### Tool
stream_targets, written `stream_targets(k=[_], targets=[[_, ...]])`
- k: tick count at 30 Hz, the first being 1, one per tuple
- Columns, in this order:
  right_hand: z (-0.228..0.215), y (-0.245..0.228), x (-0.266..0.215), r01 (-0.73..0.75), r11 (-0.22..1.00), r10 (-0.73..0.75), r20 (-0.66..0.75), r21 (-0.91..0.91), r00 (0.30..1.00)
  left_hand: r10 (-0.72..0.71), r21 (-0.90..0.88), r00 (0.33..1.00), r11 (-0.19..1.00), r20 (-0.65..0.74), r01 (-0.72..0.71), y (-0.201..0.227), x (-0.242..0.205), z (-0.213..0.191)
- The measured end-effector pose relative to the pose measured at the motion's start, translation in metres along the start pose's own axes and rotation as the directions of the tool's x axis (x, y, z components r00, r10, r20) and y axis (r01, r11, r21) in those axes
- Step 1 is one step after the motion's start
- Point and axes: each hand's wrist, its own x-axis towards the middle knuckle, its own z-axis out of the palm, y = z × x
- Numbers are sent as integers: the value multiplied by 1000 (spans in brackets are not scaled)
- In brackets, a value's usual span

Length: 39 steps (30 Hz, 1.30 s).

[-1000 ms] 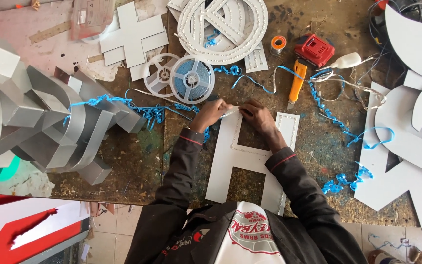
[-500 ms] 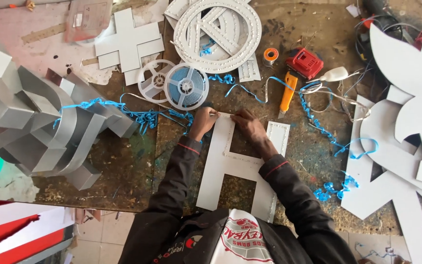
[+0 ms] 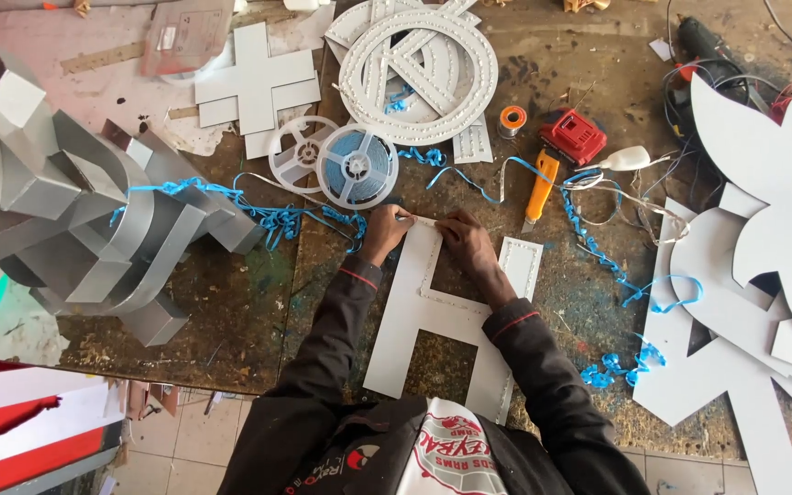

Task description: The person assembles a large white letter 'H' on a workbench by attaching a strip of LED lights to its edges. They use a utility knife to cut the light strip and their hands to press it into place along the contours of the letter.

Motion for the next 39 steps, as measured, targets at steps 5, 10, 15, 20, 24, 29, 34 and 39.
stream_targets(k=[5,10,15,20,24,29,34,39], targets=[[-2,-16,9,-255,958,253,29,132,967,3,-68,998,998,-58,-7,-3,2,6],[15,4,12,-351,930,350,30,109,936,-13,-67,994,998,-110,6,-5,2,13],[21,29,29,-540,841,534,116,23,837,7,-91,994,996,-113,-18,-4,4,10],[26,46,51,-611,779,626,207,-141,751,-6,-60,999,998,-47,3,4,1,0],[30,51,45,-615,782,621,205,-102,756,12,-75,997,997,-81,-18,-1,3,9],[49,71,34,-638,761,648,121,-117,752,-55,107,993,992,-103,66,-1,12,19],[31,32,20,-597,802,590,136,15,796,9,423,1000,906,-29,5,-30,36,26],[-25,-42,18,-759,384,812,199,525,549,101,550,995,831,-14,-77,-24,46,30]])
